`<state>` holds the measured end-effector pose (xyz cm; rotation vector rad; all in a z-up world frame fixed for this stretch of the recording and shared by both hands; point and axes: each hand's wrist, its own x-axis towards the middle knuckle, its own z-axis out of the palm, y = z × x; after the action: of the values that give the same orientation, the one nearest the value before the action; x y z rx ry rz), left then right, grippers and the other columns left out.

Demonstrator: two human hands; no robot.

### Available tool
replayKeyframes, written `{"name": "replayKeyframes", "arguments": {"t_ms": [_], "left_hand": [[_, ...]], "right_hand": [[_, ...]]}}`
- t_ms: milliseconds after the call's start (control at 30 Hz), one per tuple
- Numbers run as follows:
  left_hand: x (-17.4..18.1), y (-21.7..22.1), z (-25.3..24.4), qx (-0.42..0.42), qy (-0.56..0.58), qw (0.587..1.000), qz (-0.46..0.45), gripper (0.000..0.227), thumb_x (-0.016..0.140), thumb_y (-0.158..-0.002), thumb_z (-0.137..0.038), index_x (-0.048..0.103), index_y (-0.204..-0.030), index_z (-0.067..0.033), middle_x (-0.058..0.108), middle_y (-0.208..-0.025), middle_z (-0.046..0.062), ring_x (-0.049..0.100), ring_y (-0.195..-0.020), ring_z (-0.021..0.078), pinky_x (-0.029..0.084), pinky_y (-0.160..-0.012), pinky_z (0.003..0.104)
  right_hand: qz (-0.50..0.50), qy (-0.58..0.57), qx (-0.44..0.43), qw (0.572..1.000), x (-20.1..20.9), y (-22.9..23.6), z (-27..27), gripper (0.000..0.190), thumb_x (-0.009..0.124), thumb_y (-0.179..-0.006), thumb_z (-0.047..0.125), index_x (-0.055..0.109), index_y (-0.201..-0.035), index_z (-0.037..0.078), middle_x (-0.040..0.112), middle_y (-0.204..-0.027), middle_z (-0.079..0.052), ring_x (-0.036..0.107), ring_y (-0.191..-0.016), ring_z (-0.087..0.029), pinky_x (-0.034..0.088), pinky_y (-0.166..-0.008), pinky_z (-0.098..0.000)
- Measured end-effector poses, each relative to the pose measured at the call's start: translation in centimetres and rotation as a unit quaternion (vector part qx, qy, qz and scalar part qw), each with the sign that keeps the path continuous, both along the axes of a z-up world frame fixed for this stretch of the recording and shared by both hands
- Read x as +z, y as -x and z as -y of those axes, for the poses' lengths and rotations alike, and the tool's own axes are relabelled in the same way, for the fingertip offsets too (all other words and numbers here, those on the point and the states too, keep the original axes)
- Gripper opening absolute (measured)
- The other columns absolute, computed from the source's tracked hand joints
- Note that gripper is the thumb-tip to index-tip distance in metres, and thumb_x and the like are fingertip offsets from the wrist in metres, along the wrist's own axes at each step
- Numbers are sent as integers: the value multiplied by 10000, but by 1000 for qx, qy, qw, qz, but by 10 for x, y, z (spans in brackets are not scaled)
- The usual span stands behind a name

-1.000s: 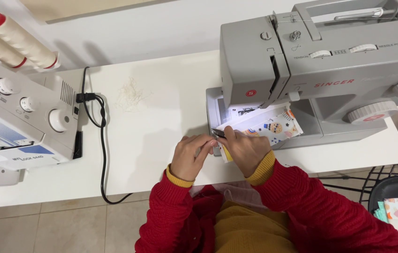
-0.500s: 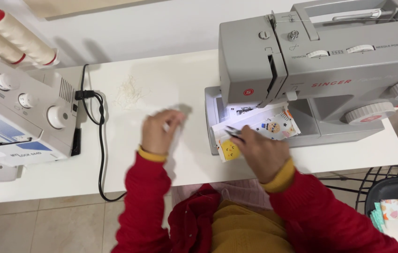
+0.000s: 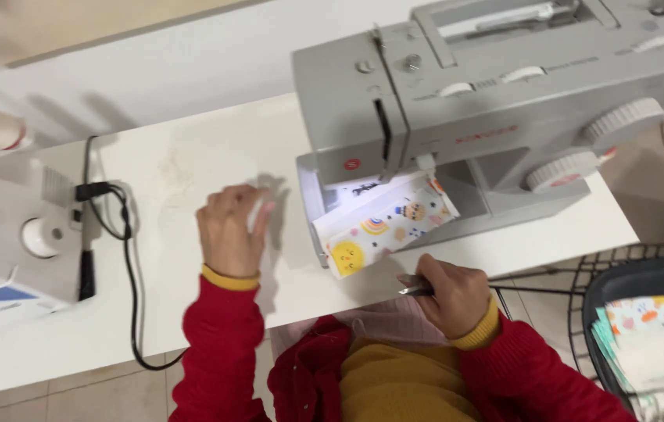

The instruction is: Sewing together multiple small pieces of patterned fabric using a sewing machine.

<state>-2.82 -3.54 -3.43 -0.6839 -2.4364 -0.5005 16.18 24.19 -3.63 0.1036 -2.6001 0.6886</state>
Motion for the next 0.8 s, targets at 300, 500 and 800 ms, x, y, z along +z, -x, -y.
{"name": "replayKeyframes", "arguments": {"t_ms": [300,500,800], "left_hand": [[16,-40,-62,-114,-80,985,102,244,849,-790,-176,748,-987,-72,637,-831,55,585,-811,230,399,-721,377],[-1,-46,-53,-153,-71,968,186,152,831,-826,-143,685,-833,-100,641,-822,47,586,-775,216,480,-741,369],[29,-93,-69,-343,-129,903,224,98,722,-913,-71,650,-978,-70,756,-995,99,715,-907,236,537,-855,405]], "right_hand": [[-58,11,45,997,9,2,-8,175,705,-783,16,594,-913,57,679,-734,-83,691,-639,-272,524,-545,-359],[-26,39,-84,995,23,23,-32,293,818,-823,89,672,-1076,68,725,-947,-97,742,-703,-227,565,-531,-317],[-128,160,233,951,66,30,-29,496,761,-789,100,589,-1253,61,641,-1253,-170,666,-1093,-403,605,-844,-425]]}}
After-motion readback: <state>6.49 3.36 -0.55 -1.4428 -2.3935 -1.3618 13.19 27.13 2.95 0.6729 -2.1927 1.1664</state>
